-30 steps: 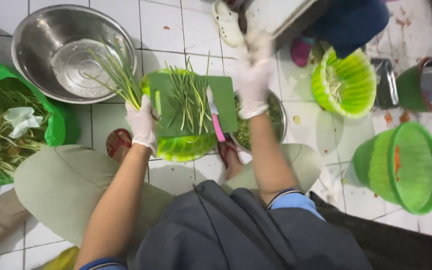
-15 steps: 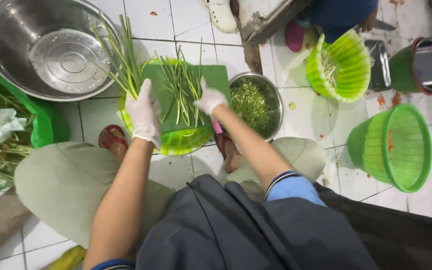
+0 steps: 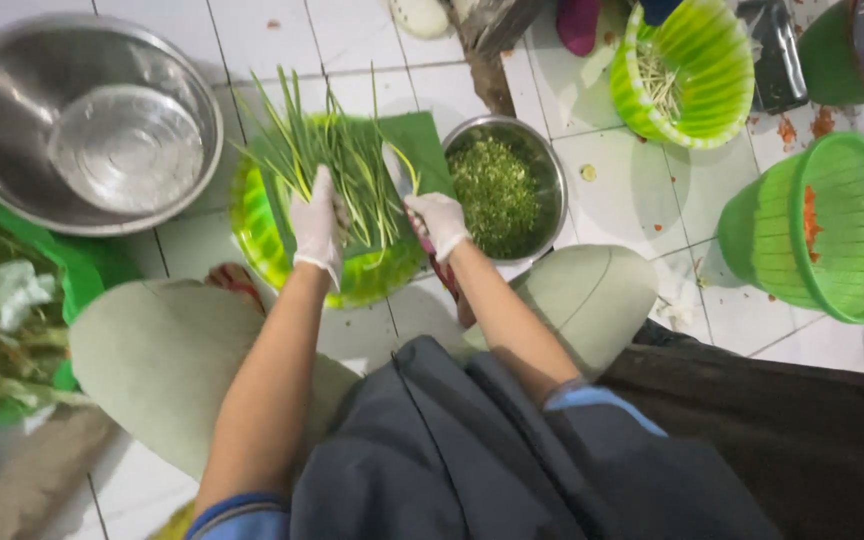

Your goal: Chopping green onions into small pieces on a cutting board using a knife in a food preparation area.

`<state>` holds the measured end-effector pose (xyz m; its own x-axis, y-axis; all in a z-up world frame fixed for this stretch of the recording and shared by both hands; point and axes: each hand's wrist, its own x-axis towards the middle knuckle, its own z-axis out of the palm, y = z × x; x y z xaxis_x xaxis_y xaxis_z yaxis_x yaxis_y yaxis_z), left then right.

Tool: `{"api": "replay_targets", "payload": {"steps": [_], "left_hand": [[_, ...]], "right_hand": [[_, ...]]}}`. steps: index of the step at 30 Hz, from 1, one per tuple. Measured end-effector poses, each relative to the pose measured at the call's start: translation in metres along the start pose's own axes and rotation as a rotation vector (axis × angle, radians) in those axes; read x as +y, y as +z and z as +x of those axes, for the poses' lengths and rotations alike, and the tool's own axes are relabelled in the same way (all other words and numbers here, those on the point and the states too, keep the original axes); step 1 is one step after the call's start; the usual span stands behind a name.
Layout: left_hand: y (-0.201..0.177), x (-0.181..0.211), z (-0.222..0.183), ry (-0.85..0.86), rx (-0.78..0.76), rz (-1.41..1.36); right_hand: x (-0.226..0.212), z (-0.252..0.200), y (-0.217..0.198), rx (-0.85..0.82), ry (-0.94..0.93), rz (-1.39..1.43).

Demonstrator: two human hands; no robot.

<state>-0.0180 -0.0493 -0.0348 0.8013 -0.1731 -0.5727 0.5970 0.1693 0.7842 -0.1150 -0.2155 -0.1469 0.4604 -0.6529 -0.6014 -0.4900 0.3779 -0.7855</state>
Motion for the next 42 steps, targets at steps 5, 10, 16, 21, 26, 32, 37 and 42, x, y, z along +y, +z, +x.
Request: {"api": "replay_targets", "payload": {"steps": [5,10,16,21,26,32,37,42], "left_hand": [[0.013,-0.016,-0.001,-0.017,-0.123,0.143],[0.010,-0.031,0.012,0.001,-0.136,0.149],[-0.004,-0.036,0.007,0.084,-0.178,0.070],[-0.025,-0.042,0.022,0.147,-0.127,0.090],[-0.025,-0.016,0.009,0.081,0.031,0.006],[-0.039,-0.042,0.053,0.073,0.076,-0.012],[-0.036,-0.030,0.035,0.049,0.147,-0.018],[-0.039,-0.043,0.044,-0.034,0.131,-0.055]], "right_hand": [[-0.076,-0.112,0.027,0.064,-0.273,0.062],[-0.072,-0.139,0.049,-0.051,-0.484,-0.025],[-0.025,-0.116,0.060,0.084,-0.798,-0.298],[-0.059,-0.116,0.038,-0.144,-0.826,-0.229],[-0.034,-0.052,0.007,0.050,-0.432,-0.413],[-0.019,-0.049,0.034,0.024,-0.030,-0.827],[-0.001,-0.033,0.035,-0.112,0.137,-0.743],[0.026,-0.003,0.011,0.011,-0.028,-0.634]]}}
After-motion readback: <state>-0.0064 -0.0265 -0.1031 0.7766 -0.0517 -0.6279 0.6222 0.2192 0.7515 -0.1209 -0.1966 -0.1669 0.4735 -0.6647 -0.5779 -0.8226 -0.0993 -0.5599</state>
